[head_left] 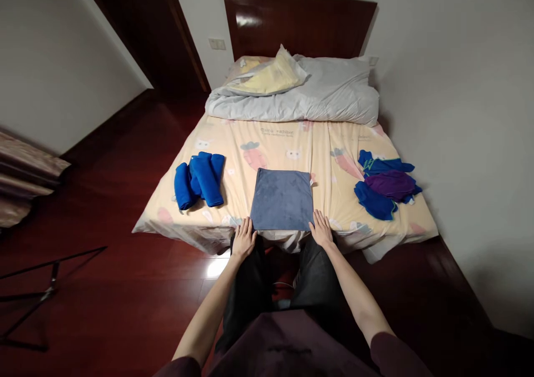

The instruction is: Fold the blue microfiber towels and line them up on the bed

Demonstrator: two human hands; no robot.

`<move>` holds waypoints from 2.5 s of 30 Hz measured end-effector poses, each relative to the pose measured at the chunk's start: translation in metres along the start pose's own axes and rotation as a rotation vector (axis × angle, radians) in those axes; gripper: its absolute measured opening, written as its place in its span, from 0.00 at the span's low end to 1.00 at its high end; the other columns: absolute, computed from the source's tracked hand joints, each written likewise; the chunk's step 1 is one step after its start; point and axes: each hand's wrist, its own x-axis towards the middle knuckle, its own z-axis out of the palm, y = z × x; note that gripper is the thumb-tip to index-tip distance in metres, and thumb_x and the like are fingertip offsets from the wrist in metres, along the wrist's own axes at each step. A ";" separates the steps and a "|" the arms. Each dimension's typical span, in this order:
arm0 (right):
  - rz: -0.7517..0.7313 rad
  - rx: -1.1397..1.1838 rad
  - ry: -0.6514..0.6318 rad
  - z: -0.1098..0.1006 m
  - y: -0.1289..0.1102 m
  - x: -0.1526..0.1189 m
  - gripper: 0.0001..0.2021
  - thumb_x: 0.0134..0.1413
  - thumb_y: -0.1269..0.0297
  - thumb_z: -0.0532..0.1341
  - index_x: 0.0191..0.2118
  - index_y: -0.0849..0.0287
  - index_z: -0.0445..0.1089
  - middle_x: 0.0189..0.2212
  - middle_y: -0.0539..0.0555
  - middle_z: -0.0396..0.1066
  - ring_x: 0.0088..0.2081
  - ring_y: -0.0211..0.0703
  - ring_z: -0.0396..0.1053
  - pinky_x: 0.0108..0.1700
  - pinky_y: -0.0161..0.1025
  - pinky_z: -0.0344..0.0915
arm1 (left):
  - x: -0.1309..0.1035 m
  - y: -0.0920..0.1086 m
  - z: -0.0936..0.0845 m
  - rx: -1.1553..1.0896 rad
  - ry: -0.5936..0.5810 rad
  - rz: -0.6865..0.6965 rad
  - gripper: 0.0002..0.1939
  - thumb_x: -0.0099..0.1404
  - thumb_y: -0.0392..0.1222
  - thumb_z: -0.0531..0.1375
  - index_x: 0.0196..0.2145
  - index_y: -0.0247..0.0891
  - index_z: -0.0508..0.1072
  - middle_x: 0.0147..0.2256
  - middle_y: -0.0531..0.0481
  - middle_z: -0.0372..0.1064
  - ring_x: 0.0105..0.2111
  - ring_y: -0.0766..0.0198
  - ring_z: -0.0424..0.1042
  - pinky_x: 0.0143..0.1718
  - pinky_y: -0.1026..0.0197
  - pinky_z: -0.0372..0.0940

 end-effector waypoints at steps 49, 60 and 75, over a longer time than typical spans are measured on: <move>-0.147 0.166 0.082 0.007 -0.020 0.043 0.27 0.74 0.57 0.51 0.73 0.55 0.59 0.75 0.59 0.52 0.77 0.54 0.46 0.76 0.64 0.45 | 0.031 0.000 0.018 -0.101 0.138 0.035 0.32 0.77 0.48 0.49 0.74 0.35 0.54 0.75 0.36 0.45 0.76 0.46 0.42 0.76 0.36 0.44; 0.108 0.237 0.364 0.005 -0.021 -0.033 0.16 0.63 0.65 0.59 0.54 0.59 0.74 0.50 0.63 0.78 0.55 0.55 0.71 0.60 0.54 0.67 | 0.007 0.000 0.003 -0.066 0.209 -0.071 0.26 0.68 0.38 0.56 0.64 0.37 0.67 0.60 0.33 0.68 0.62 0.39 0.67 0.62 0.39 0.64; 0.016 0.177 0.320 0.008 -0.018 -0.021 0.20 0.63 0.74 0.54 0.53 0.56 0.79 0.58 0.61 0.74 0.58 0.54 0.68 0.64 0.57 0.64 | 0.020 -0.009 0.001 -0.185 0.226 0.022 0.21 0.68 0.32 0.52 0.54 0.42 0.75 0.65 0.40 0.66 0.68 0.44 0.61 0.68 0.35 0.56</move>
